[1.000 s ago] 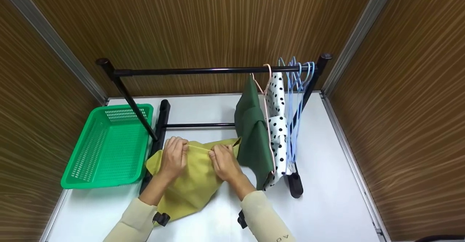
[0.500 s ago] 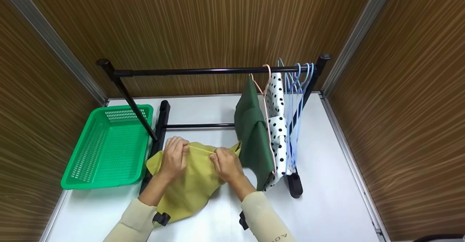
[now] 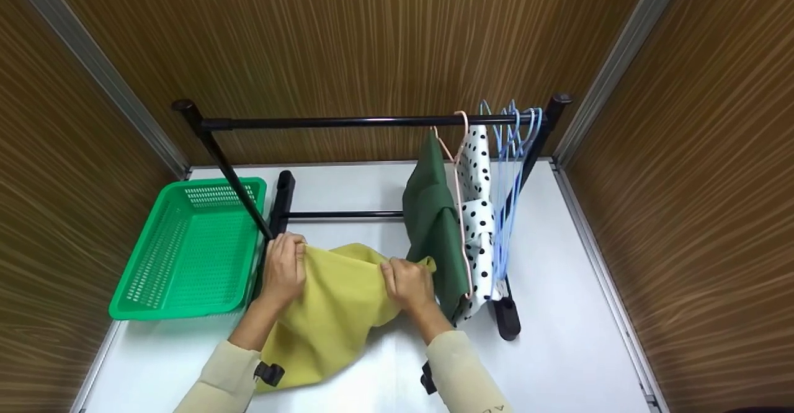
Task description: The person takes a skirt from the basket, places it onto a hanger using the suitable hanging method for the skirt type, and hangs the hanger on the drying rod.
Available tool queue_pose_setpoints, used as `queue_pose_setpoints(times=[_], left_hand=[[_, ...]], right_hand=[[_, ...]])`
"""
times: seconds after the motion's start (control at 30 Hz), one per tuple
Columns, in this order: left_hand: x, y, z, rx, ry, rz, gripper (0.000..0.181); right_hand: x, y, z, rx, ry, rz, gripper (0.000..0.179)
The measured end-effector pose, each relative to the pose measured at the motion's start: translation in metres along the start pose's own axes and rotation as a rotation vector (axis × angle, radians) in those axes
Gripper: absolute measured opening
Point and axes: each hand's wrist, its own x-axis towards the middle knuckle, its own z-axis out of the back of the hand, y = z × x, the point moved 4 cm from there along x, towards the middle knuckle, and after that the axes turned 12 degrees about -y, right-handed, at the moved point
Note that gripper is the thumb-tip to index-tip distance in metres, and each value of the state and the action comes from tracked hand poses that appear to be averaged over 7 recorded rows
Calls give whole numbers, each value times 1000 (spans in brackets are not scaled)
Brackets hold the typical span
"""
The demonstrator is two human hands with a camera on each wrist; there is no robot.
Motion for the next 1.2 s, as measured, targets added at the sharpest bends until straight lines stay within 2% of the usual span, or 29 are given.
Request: queue_pose_setpoints(times=[0.13, 0.3, 0.4, 0.5, 0.6, 0.73, 0.83, 0.97, 1.1, 1.2], left_hand=[[-4, -3, -8, 103, 117, -39, 13], [-9, -21, -23, 194, 310, -144, 23], [-10, -37, -30, 180, 415, -200, 32], [-12, -50, -37, 107, 480, -257, 38], [-15, -55, -42, 5, 472, -259, 33], [-16, -53, -41, -104, 386, -232, 22], [-13, -54, -37, -115, 324, -267, 25], [-9, -53, -32, -77, 268, -318, 29], [-5, -50, -27, -56, 230, -356, 28], [-2, -47, -23, -55, 179, -383, 28]], right_hand=[[13, 3, 2, 2, -1, 11, 41], [29, 13, 3, -17, -45, 103, 49], [36, 21, 3, 2, -94, 167, 50], [43, 29, 4, 35, -133, 203, 49], [46, 35, 4, 49, -153, 233, 48], [47, 40, 4, 11, -151, 261, 48], [46, 39, 4, -59, -145, 256, 50], [46, 38, 3, -127, -115, 263, 53], [49, 38, 3, -88, -60, 290, 54], [53, 39, 4, -62, -23, 310, 55]])
